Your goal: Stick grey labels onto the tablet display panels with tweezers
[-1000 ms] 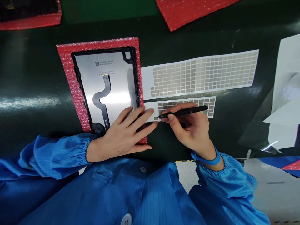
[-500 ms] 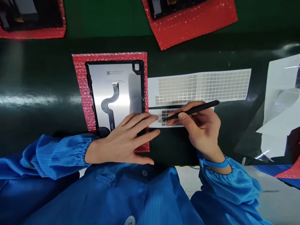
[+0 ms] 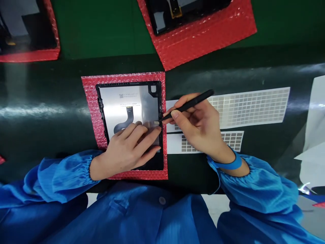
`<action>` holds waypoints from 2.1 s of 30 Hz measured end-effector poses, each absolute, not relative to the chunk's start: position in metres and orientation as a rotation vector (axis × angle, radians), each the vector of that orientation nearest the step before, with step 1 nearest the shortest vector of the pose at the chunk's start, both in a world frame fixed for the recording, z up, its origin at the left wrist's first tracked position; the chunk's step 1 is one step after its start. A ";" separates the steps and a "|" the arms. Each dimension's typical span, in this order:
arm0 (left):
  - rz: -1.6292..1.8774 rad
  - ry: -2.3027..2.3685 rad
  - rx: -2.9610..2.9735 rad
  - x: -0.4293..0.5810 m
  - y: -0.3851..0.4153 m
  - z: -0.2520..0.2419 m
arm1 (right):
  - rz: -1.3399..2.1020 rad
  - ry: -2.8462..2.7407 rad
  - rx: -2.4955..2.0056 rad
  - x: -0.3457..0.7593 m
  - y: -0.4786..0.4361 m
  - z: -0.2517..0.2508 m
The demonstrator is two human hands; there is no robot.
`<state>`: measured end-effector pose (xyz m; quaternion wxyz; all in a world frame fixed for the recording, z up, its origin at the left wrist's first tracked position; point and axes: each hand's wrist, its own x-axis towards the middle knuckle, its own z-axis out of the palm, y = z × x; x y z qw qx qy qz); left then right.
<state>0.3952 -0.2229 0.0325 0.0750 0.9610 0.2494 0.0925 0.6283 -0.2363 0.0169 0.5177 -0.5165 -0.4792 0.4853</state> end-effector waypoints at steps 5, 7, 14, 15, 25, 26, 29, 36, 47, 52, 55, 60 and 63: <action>0.283 0.762 2.841 0.394 -0.224 0.030 | 1.121 -1.212 -1.279 0.630 -0.240 0.019; 0.289 0.771 2.832 0.394 -0.224 0.030 | 1.110 -1.221 -1.279 0.630 -0.240 0.019; 0.269 0.784 2.840 0.395 -0.224 0.031 | 1.066 -1.282 -1.342 0.632 -0.240 0.017; 0.266 0.789 2.843 0.395 -0.224 0.031 | 1.059 -1.291 -1.341 0.632 -0.240 0.017; 0.223 0.802 2.885 0.398 -0.225 0.033 | 1.086 -1.263 -1.386 0.632 -0.242 0.019; 0.214 0.806 2.884 0.398 -0.225 0.033 | 1.092 -1.256 -1.383 0.631 -0.241 0.019; 0.208 0.821 2.869 0.399 -0.226 0.033 | 1.122 -1.190 -1.339 0.630 -0.239 0.020; 0.226 0.837 2.798 0.399 -0.223 0.037 | 0.958 -1.046 -1.360 0.640 -0.248 0.041; 0.000 0.613 2.917 0.430 -0.226 0.045 | 0.957 -1.241 -1.359 0.661 -0.266 0.016; -0.062 0.639 2.925 0.431 -0.226 0.044 | 0.931 -1.262 -1.416 0.659 -0.268 0.019; -0.062 0.639 2.929 0.430 -0.226 0.044 | 0.917 -1.259 -1.431 0.658 -0.268 0.020; -0.055 0.640 2.928 0.431 -0.226 0.044 | 0.920 -1.280 -1.465 0.659 -0.268 0.020; -0.059 0.638 2.921 0.432 -0.226 0.043 | 0.937 -1.290 -1.466 0.661 -0.269 0.021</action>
